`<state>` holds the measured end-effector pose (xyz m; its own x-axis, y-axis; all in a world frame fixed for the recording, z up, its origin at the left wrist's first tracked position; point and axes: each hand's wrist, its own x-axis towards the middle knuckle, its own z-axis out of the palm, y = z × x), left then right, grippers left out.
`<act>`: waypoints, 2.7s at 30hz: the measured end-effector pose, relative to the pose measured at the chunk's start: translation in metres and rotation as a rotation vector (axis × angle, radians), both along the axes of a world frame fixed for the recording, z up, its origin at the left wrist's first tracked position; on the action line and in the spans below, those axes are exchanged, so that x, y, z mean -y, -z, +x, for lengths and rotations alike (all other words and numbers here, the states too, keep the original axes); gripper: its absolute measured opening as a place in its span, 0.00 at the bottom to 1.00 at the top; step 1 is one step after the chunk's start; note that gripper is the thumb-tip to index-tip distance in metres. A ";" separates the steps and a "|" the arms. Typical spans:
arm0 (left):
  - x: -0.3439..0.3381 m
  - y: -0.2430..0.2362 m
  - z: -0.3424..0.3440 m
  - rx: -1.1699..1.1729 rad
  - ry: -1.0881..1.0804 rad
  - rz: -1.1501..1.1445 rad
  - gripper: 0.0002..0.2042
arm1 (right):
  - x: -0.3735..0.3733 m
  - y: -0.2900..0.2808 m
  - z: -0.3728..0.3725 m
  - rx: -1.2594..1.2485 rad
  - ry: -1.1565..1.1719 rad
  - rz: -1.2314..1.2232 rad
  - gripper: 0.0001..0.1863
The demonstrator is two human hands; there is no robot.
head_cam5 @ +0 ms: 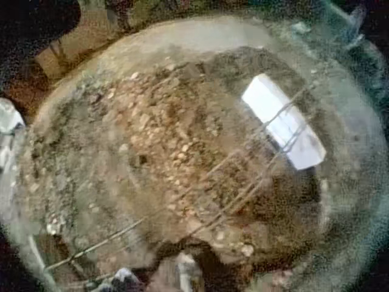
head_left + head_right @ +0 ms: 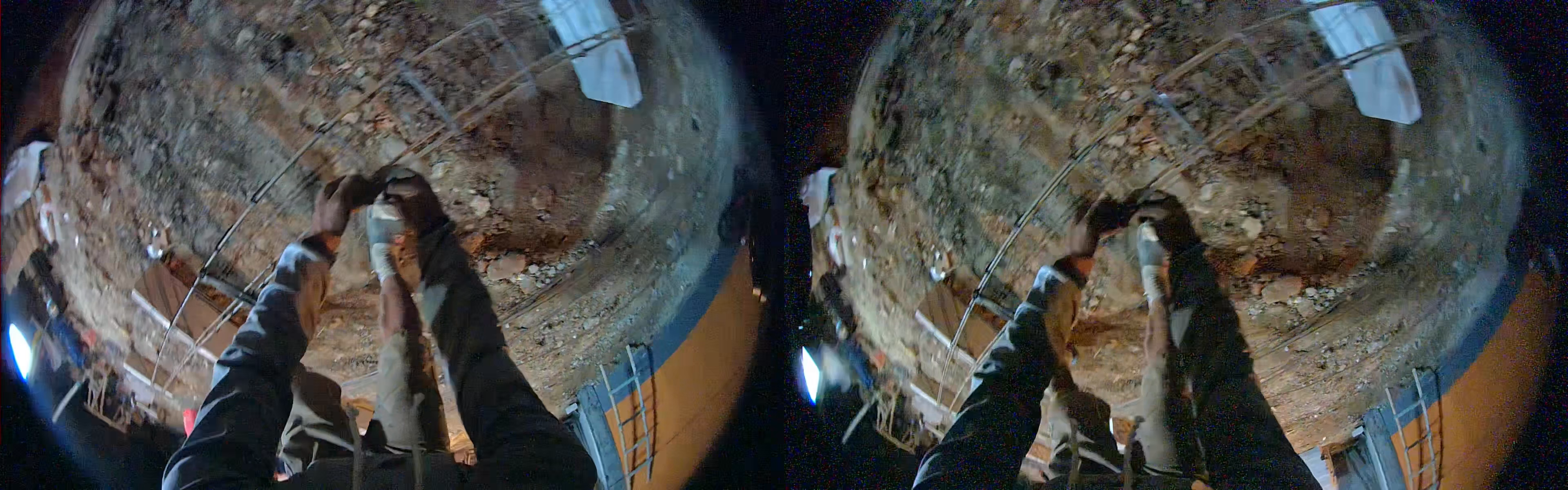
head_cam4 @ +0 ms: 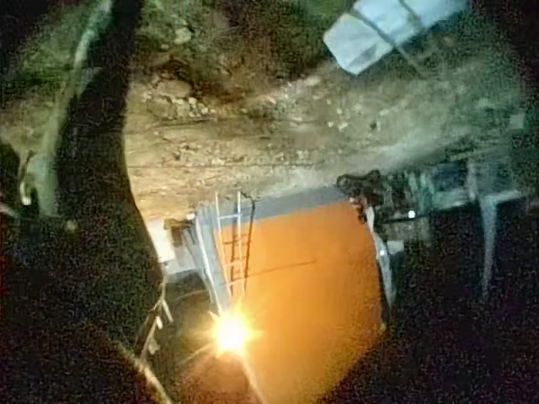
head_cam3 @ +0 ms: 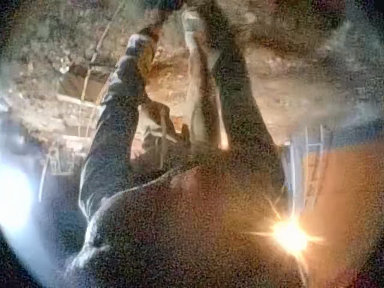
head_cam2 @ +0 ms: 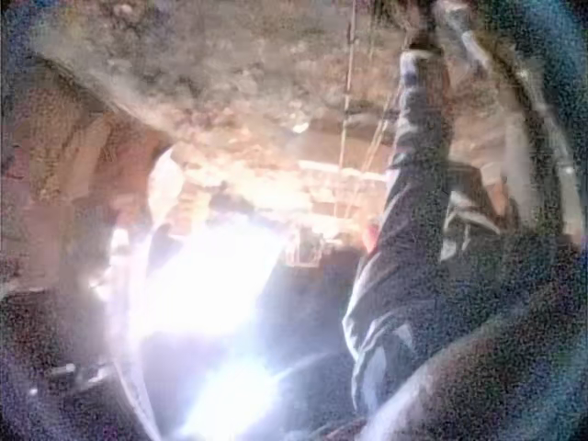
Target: The person secures rebar frames by wrapping wire around the intersections and twisting it tight using pliers.
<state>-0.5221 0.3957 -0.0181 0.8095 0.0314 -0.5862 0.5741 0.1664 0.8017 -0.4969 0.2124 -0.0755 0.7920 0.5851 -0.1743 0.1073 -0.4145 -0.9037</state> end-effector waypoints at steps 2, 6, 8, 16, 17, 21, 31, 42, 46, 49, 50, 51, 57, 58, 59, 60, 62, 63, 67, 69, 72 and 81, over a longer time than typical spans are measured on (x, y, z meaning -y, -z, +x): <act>0.015 0.031 -0.003 -0.327 -0.160 -0.096 0.17 | 0.018 0.012 0.004 -0.050 0.082 0.125 0.07; -0.041 0.101 -0.031 -0.057 0.093 0.089 0.19 | -0.026 -0.006 0.009 -0.650 0.356 0.652 0.10; -0.037 0.104 -0.033 -0.030 0.154 0.059 0.19 | -0.017 0.004 0.003 -0.743 0.307 0.556 0.10; -0.018 0.029 0.009 0.224 0.502 0.146 0.17 | -0.035 -0.023 -0.053 -0.367 0.714 -0.015 0.12; -0.023 0.029 0.008 0.498 0.617 0.452 0.16 | -0.038 -0.037 -0.050 -0.402 0.666 -0.040 0.13; -0.014 0.011 0.003 0.246 0.794 0.676 0.13 | -0.030 -0.053 -0.033 -0.381 0.591 -0.147 0.12; -0.018 0.022 -0.006 0.103 0.634 0.620 0.09 | -0.048 -0.069 -0.019 -0.310 0.646 -0.130 0.13; -0.042 0.074 -0.003 -0.364 0.298 -0.478 0.12 | -0.017 -0.019 -0.021 -0.068 0.138 -0.243 0.06; -0.042 0.079 -0.011 -0.480 -0.039 -0.795 0.12 | -0.033 -0.039 -0.018 -0.241 0.397 0.020 0.06; -0.026 0.060 0.007 0.239 0.380 -0.168 0.12 | -0.022 -0.043 -0.016 0.011 0.246 -0.229 0.08; -0.024 0.059 0.011 0.242 0.376 -0.171 0.12 | -0.022 -0.047 -0.011 0.318 0.038 -0.442 0.10; -0.022 0.058 0.015 0.127 0.488 0.061 0.11 | -0.026 -0.051 -0.009 0.321 0.034 -0.447 0.10; -0.026 0.054 0.006 -0.239 0.066 -0.385 0.08 | -0.058 -0.080 -0.006 0.002 0.474 -0.423 0.13; -0.025 0.050 0.008 -0.219 0.045 -0.385 0.08 | -0.057 -0.087 0.001 0.004 0.470 -0.424 0.13; -0.025 0.047 0.009 -0.196 0.025 -0.384 0.08 | -0.057 -0.097 0.012 -0.208 0.321 -0.539 0.17; -0.025 0.043 0.007 -0.192 0.021 -0.384 0.08 | -0.058 -0.103 0.018 -0.418 0.168 -0.648 0.27; -0.021 0.034 0.002 -0.231 0.139 0.024 0.10 | -0.064 -0.101 0.007 -0.239 0.288 -0.596 0.17; -0.017 0.028 -0.004 -0.076 -0.068 -0.253 0.12 | -0.066 -0.100 0.002 -0.063 0.409 -0.539 0.09; -0.002 0.001 -0.010 -0.017 -0.197 -0.140 0.12 | -0.070 -0.102 -0.005 -0.059 0.460 -0.636 0.08; 0.007 -0.003 -0.024 -0.097 -0.210 -0.056 0.12 | -0.069 -0.092 -0.013 0.069 0.542 -0.521 0.06; 0.017 -0.025 -0.029 0.029 0.043 0.378 0.12 | -0.058 -0.099 -0.012 -0.349 0.321 -0.522 0.23; 0.019 -0.011 -0.037 0.442 0.361 0.824 0.22 | -0.034 -0.038 -0.104 -0.130 0.635 -0.042 0.15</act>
<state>-0.5595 0.3762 -0.0075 0.9907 0.0013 -0.1362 0.1029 -0.6627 0.7418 -0.6013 0.2461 -0.0371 0.9525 0.0006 -0.3047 -0.2794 -0.3969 -0.8743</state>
